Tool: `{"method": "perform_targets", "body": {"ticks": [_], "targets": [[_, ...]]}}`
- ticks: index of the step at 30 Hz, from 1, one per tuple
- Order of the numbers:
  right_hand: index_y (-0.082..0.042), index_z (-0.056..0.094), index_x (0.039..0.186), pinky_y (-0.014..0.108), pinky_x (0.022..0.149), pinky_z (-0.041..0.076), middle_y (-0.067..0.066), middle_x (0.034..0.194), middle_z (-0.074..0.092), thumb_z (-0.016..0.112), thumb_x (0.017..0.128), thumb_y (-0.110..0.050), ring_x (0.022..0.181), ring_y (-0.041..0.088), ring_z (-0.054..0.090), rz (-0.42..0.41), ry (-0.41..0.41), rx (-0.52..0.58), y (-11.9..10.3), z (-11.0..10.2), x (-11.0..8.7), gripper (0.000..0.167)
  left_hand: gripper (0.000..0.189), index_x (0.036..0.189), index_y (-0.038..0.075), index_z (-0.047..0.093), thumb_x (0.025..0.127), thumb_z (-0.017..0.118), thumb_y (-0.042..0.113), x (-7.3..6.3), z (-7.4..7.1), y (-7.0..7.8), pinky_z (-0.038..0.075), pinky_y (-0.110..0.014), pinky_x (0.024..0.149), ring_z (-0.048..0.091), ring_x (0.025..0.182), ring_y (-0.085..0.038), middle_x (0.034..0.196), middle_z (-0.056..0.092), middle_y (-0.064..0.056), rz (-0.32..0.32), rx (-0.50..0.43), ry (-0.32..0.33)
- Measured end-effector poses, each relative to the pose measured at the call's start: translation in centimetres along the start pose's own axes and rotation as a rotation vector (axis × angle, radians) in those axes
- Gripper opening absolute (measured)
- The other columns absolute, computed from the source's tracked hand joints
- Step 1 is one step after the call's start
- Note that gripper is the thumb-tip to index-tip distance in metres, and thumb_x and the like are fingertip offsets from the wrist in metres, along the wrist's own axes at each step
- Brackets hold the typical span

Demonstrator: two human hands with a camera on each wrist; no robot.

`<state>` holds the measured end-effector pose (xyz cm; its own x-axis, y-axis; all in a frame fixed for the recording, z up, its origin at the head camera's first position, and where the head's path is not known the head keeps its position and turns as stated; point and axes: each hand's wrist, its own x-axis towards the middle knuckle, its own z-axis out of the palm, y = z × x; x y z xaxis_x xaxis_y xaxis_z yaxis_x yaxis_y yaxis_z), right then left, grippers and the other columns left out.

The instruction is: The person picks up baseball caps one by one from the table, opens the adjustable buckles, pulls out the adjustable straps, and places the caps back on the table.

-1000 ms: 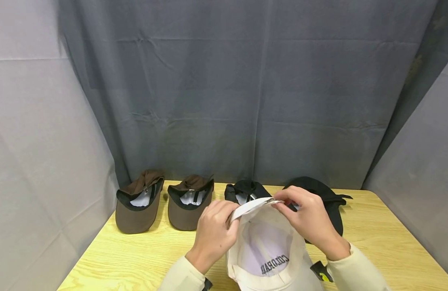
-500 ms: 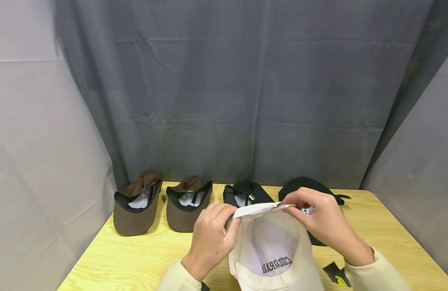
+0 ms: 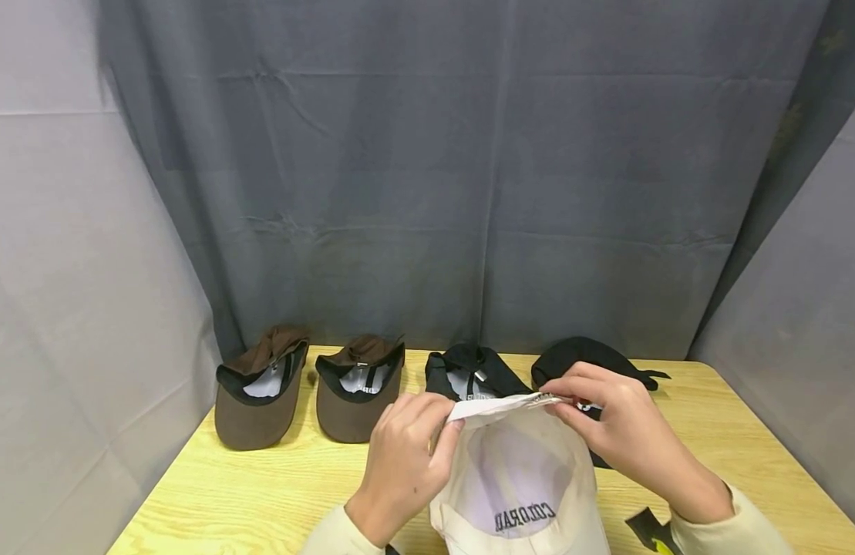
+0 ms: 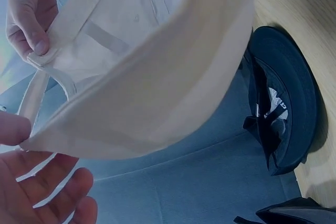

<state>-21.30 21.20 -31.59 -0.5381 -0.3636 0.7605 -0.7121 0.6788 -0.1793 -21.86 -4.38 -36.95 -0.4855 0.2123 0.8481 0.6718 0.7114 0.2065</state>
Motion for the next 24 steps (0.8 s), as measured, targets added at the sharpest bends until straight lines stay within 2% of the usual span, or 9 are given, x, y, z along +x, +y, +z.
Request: {"method": "perform_targets", "body": {"ticks": [5, 10, 13, 19, 24], "targets": [[-0.024, 0.074, 0.087, 0.007, 0.062, 0.044, -0.018, 0.079, 0.061, 0.085, 0.066, 0.002, 0.069, -0.009, 0.053, -0.003, 0.015, -0.006, 0.2, -0.5, 0.0, 0.035, 0.015, 0.095, 0.018, 0.074, 0.082, 0.076, 0.026, -0.2, 0.0, 0.0, 0.048, -0.024, 0.070, 0.064, 0.089, -0.009, 0.096, 0.072, 0.008, 0.018, -0.019, -0.028], [-0.022, 0.074, 0.084, 0.006, 0.062, 0.044, -0.018, 0.075, 0.060, 0.086, 0.063, 0.003, 0.066, -0.009, 0.052, 0.013, 0.022, -0.028, 0.9, -1.3, -0.2, 0.035, 0.018, 0.100, 0.018, 0.073, 0.084, 0.074, 0.028, -0.4, -0.2, 0.0, 0.050, -0.026, 0.075, 0.064, 0.093, -0.009, 0.099, 0.071, 0.008, 0.008, -0.041, -0.070], [-0.021, 0.074, 0.083, 0.006, 0.060, 0.043, -0.017, 0.074, 0.059, 0.085, 0.062, 0.005, 0.065, -0.010, 0.049, 0.029, 0.029, -0.034, 1.3, -2.1, -0.4, 0.036, 0.018, 0.100, 0.019, 0.073, 0.084, 0.074, 0.026, -0.6, -0.1, -0.2, 0.051, -0.027, 0.076, 0.064, 0.095, -0.009, 0.099, 0.071, 0.008, 0.009, -0.040, -0.074], [-0.024, 0.073, 0.082, 0.006, 0.061, 0.041, -0.018, 0.073, 0.058, 0.086, 0.060, 0.006, 0.067, -0.016, 0.047, 0.055, 0.045, -0.085, 1.7, -5.1, 0.0, 0.038, 0.018, 0.100, 0.019, 0.073, 0.082, 0.076, 0.021, -1.0, -0.1, -0.6, 0.050, -0.027, 0.075, 0.064, 0.096, -0.009, 0.099, 0.071, 0.008, -0.003, -0.042, -0.093], [-0.024, 0.074, 0.080, 0.003, 0.062, 0.042, -0.021, 0.072, 0.059, 0.086, 0.059, 0.007, 0.067, -0.020, 0.046, 0.090, 0.055, -0.209, 2.3, -8.6, 0.6, 0.040, 0.017, 0.100, 0.020, 0.073, 0.083, 0.076, 0.021, -1.4, -0.1, -0.9, 0.052, -0.028, 0.077, 0.064, 0.098, -0.009, 0.100, 0.071, 0.008, -0.030, -0.050, -0.121]]}}
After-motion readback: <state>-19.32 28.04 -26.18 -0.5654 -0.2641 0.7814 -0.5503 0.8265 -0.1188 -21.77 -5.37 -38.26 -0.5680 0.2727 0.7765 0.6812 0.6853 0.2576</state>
